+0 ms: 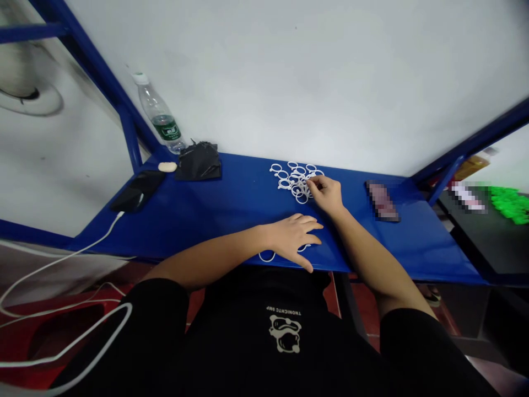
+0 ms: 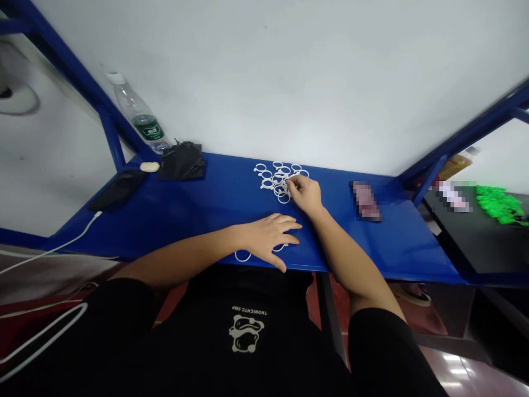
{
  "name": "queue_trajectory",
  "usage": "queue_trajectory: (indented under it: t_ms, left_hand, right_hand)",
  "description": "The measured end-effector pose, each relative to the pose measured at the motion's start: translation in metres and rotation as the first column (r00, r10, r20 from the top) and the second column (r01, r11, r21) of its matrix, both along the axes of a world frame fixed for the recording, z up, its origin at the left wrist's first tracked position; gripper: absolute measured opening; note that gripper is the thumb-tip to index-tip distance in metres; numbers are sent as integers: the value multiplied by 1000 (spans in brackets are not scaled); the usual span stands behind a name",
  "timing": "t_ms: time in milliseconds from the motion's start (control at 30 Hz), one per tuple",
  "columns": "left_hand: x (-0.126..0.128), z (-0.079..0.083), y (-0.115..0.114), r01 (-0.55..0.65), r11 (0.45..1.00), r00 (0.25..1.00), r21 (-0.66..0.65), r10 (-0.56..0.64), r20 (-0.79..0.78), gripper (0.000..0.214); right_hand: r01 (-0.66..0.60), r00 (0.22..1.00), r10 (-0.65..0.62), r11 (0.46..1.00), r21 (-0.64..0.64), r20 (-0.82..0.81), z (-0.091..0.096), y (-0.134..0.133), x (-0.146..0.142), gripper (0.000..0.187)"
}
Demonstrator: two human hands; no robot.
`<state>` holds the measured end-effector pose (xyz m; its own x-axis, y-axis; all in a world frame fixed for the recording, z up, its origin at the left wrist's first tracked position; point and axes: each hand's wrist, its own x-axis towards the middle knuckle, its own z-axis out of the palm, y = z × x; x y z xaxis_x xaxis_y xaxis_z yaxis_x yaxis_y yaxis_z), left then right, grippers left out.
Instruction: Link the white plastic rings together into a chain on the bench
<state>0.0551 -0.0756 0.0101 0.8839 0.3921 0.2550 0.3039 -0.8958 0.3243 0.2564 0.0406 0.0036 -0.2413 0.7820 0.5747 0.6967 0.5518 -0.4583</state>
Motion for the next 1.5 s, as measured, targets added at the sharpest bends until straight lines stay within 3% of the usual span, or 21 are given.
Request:
queue_trajectory:
  t_ms: [133, 300, 567, 867, 1033, 1167, 1267, 1500]
  left_hand:
    - [2, -11, 10, -33, 999, 999, 1, 33, 1, 63]
    - [-8, -10, 32, -87, 996, 996, 14, 87, -14, 42]
    - [-28, -14, 65, -337, 941, 942, 30, 337, 10, 31]
    - [-32, -11, 68, -412, 905, 903, -106, 421, 87, 13]
    - [-33, -4, 68, -522, 842, 795, -135, 537, 281, 12]
    - [-33, -2, 68, -592, 783, 688, -190, 614, 387, 20]
    - [-32, -5, 70, -614, 769, 655, -180, 623, 427, 17]
    - [-32, -13, 74, -566, 819, 670, -95, 525, 524, 13]
  right_hand:
    - [1, 1000, 0, 1000, -16, 14, 0, 1, 0, 26]
    - [25, 997, -22, 999, -42, 69, -3, 3, 0, 23]
    - [34, 996, -29, 998, -52, 85, -4, 6, 0, 23]
    - [-71, 996, 72, 997, -24, 43, 2, -2, -3, 27]
    - [-263, 960, 264, 964, -30, 96, 5, -10, -6, 28]
    - [-305, 945, 305, 952, -16, 117, 7, -17, -9, 32]
    - [-330, 938, 327, 944, 4, 119, 9, -20, -10, 33]
    - [-411, 908, 402, 909, 71, 116, 9, -19, -11, 29]
